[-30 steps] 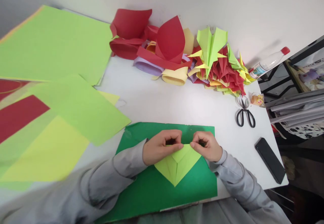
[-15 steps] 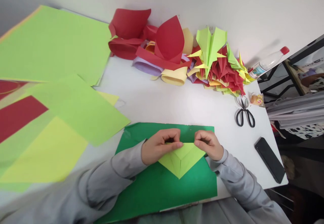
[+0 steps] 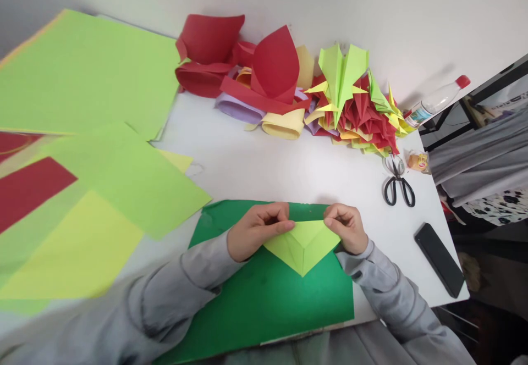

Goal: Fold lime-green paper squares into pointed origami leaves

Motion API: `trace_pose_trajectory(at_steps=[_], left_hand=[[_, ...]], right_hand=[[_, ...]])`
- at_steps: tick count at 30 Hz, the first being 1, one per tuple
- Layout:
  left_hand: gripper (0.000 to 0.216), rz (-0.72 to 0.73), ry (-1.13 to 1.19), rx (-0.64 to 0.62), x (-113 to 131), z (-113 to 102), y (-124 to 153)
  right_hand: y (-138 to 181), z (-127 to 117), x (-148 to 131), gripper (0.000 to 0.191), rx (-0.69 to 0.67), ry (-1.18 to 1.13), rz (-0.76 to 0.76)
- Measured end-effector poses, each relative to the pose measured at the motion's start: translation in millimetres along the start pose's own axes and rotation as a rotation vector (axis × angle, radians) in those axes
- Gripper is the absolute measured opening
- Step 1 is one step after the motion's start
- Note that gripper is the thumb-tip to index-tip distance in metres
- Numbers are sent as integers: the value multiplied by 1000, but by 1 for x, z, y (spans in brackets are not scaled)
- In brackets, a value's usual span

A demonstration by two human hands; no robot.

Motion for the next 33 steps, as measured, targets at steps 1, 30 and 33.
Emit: trace_pose_trajectory(at_steps=[1, 30, 33], left_hand=[[42, -8, 8, 3, -1, 0, 0], [23, 160, -385, -101, 5, 12, 2], [26, 181, -402, -149, 6, 16, 1]], right_hand=[[0, 0, 0, 36, 8, -19, -4], [0, 25, -10, 20, -239, 360, -105], [1, 31, -11, 17, -282, 421, -122]])
Point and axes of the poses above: each hand's wrist, its own y-axis away from the middle knuckle, its own z-axis out of the palm, x = y × z, the point moved 5 cm from there along -y, towards the middle knuckle, and after that the axes turned 5 degrees about -y, right-handed, at the moved point
